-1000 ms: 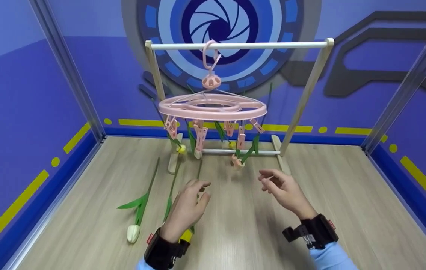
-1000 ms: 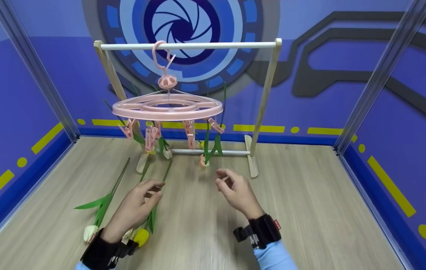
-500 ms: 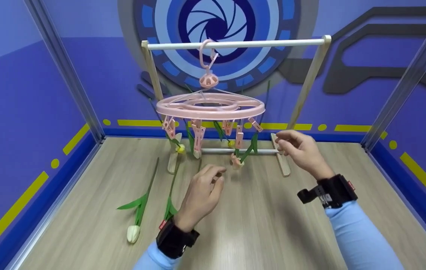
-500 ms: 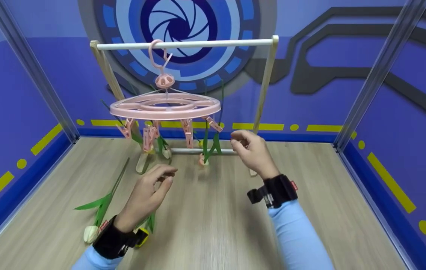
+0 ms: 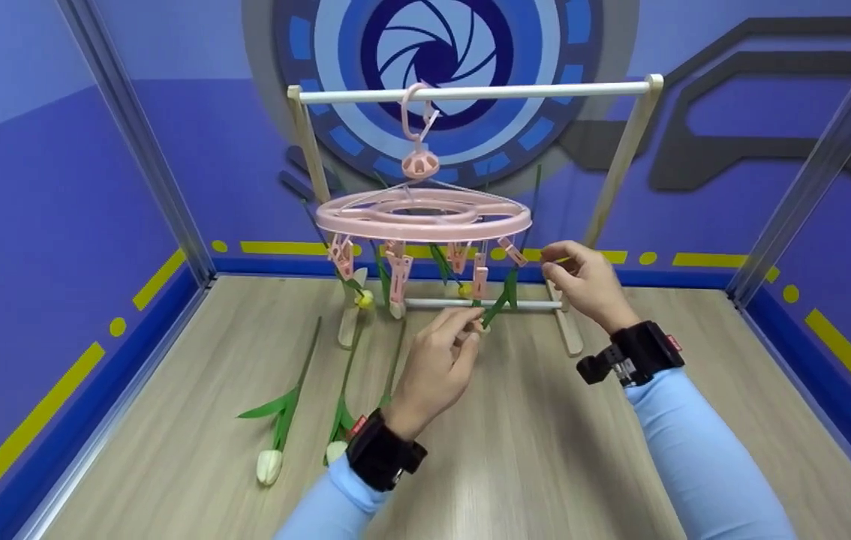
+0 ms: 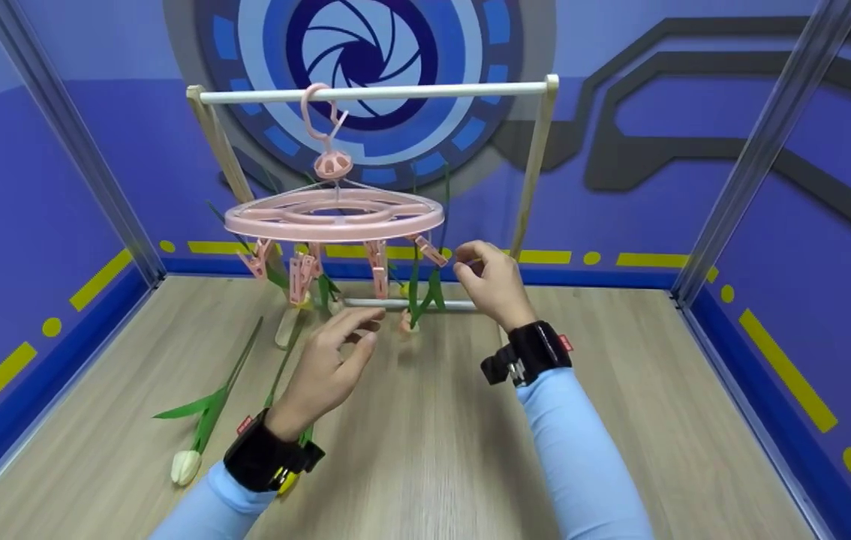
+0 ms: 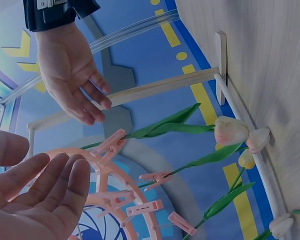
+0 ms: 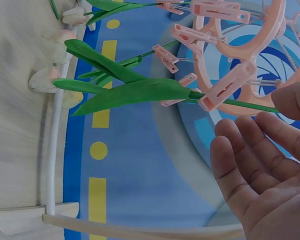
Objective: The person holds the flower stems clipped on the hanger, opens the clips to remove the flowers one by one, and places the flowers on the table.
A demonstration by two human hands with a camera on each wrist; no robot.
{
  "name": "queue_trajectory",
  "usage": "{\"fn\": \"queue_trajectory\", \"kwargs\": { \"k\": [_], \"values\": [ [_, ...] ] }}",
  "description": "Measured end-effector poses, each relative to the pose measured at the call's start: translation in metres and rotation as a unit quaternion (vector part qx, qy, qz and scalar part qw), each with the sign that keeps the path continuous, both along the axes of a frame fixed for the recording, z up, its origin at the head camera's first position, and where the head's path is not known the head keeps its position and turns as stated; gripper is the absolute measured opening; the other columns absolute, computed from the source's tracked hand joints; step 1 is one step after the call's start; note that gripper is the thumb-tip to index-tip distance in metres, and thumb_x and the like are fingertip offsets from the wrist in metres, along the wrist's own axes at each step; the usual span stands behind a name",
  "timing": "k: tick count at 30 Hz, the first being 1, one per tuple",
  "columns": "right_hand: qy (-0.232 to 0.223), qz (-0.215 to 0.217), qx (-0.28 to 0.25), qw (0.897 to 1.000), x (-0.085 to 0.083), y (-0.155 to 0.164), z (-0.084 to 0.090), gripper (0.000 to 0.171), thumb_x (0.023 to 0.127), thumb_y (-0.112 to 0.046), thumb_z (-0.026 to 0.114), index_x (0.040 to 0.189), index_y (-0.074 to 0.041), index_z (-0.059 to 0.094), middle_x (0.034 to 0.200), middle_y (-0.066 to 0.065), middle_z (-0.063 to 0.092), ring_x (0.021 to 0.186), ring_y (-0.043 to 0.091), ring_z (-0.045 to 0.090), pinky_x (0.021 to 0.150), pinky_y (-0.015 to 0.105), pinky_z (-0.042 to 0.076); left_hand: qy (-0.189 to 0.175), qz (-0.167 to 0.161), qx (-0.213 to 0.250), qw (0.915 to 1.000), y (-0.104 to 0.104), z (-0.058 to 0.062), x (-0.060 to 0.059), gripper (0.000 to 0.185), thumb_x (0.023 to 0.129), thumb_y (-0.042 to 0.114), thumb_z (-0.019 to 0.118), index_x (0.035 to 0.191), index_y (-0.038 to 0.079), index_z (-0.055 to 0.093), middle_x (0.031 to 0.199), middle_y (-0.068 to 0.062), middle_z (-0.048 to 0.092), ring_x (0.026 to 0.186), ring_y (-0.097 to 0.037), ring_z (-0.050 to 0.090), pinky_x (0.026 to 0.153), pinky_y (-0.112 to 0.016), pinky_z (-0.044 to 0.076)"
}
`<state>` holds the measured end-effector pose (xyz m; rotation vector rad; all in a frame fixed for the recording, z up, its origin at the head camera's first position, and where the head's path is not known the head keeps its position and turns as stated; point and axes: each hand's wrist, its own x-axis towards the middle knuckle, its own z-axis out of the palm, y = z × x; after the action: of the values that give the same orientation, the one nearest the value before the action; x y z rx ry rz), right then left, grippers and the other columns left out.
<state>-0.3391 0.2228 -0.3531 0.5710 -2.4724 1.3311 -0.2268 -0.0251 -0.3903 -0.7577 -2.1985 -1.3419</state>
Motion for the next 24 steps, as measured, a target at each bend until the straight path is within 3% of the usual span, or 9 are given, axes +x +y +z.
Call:
{"fn": "queue_trajectory", "kwargs": {
  "k": [5,8,11,17,24],
  "values": [
    [-0.002,-0.014,0.011,1.0,-0.011,-0.005,-0.004,0.029,0.101,-0.006,0.061,0.127,0.006,0.066,0.125,0.024,0.068,0.102,0.034,0.068,0.086,0.031,0.054,-0.017,0.003,-0.004,0.9998,0.009,0.0,-0.005,0.035,0.104,0.004,0.055,0.138,-0.001,0.062,0.122,-0.014,0.067,0.096,-0.02,0.071,0.08,-0.03,0.058],
    [-0.015,-0.012,0.016,1.0,-0.015,-0.008,-0.006,0.032,0.102,-0.007,0.06,0.132,0.005,0.063,0.131,0.024,0.065,0.111,0.039,0.065,0.095,0.047,0.053,-0.02,0.007,-0.002,0.9998,0.013,-0.003,-0.009,0.036,0.103,0.002,0.055,0.139,-0.002,0.061,0.126,-0.015,0.067,0.096,-0.021,0.071,0.081,-0.031,0.059],
    [-0.039,-0.009,0.014,0.999,-0.019,-0.011,-0.007,0.036,0.103,-0.009,0.059,0.137,0.003,0.061,0.136,0.024,0.062,0.117,0.041,0.062,0.1,0.054,0.051,-0.019,0.015,0.003,0.9997,0.017,-0.005,-0.013,0.038,0.102,0.001,0.056,0.139,-0.003,0.06,0.128,-0.016,0.067,0.095,-0.02,0.07,0.082,-0.032,0.06],
    [-0.073,0.0,0.017,0.997,-0.025,-0.015,-0.007,0.041,0.105,-0.014,0.059,0.142,0.002,0.057,0.14,0.022,0.06,0.119,0.04,0.06,0.101,0.053,0.051,-0.018,0.03,0.023,0.9991,0.022,-0.01,-0.02,0.043,0.1,0.0,0.058,0.143,-0.005,0.056,0.131,-0.02,0.065,0.088,-0.017,0.067,0.075,-0.027,0.057],
    [-0.061,-0.001,0.015,0.998,-0.029,-0.017,-0.013,0.04,0.103,-0.013,0.061,0.14,0.003,0.059,0.133,0.023,0.064,0.111,0.038,0.064,0.09,0.043,0.054,-0.014,0.043,0.037,0.9983,0.023,-0.013,-0.024,0.053,0.099,0.0,0.059,0.152,0.0,0.049,0.134,-0.017,0.065,0.088,-0.018,0.069,0.076,-0.031,0.058]
  ]
}}
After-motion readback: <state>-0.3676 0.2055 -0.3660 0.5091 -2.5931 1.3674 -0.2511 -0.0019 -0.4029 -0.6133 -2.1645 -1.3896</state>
